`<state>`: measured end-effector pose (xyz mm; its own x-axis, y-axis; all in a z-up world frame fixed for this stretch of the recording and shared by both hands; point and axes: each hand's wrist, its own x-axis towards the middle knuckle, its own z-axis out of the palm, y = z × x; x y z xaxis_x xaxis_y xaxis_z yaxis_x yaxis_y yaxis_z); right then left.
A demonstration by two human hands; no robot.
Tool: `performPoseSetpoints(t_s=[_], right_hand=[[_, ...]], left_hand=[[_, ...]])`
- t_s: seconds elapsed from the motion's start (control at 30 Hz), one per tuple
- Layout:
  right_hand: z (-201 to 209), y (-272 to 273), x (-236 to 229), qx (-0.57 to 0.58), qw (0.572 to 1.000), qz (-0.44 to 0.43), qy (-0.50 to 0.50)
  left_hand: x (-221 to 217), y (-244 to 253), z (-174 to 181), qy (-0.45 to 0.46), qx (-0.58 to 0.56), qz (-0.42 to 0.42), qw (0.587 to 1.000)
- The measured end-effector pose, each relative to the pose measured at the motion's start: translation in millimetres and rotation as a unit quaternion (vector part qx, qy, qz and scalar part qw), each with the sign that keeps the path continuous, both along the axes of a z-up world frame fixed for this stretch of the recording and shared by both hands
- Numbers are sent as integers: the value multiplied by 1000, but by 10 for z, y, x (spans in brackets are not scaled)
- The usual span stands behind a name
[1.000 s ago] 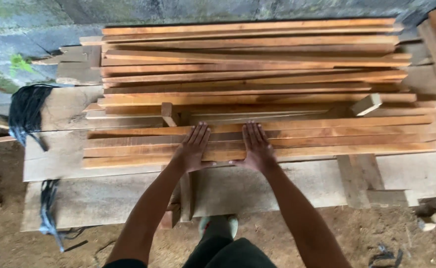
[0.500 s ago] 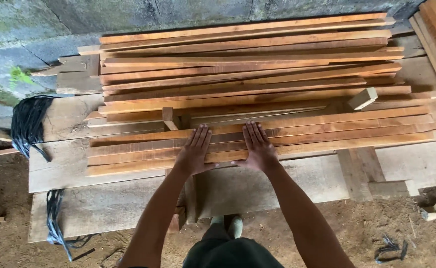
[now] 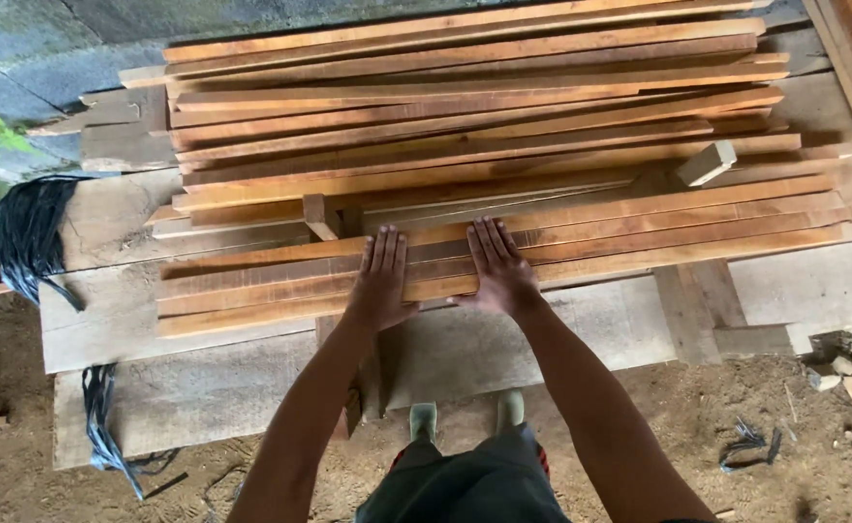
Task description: Bundling multiple long wooden planks together using flexible black rubber straps.
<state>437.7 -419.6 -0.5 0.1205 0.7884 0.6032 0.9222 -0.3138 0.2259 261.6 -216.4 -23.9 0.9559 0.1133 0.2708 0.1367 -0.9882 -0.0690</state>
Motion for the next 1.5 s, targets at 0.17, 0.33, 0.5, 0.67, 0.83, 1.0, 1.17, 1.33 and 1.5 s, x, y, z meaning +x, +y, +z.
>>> performPoseSetpoints(t_s=[0.17, 0.33, 0.5, 0.67, 0.83, 1.0, 1.17, 1.33, 1.5], right_hand=[[-1096, -26, 361, -10, 1000, 9, 5], [-12, -133, 105, -19, 992, 42, 118], [80, -567, 504, -195, 951, 94, 223], [99, -1324, 1332, -186, 954, 103, 212], [184, -1801, 1723, -176, 967, 40, 180], [129, -1846, 1760, -145, 980, 22, 135], [1, -1867, 1804, -103, 991, 35, 79], [71, -1838, 1799, -121, 992, 19, 30], [36, -1854, 1807, -119, 993, 11, 22]], left_hand=[[499, -319, -335, -12, -4, -14, 1000], [578, -358, -133, -10, 62, -38, 997], [501, -409, 63, 59, 54, -14, 997], [491, -444, -70, 74, 27, 18, 997], [425, -441, -71, 71, -8, 44, 997], [280, -284, 176, 23, 38, -10, 999], [290, -264, 375, 22, 22, -39, 999], [315, -179, 257, -4, 10, -57, 998], [293, -196, 292, -15, 15, -58, 998]])
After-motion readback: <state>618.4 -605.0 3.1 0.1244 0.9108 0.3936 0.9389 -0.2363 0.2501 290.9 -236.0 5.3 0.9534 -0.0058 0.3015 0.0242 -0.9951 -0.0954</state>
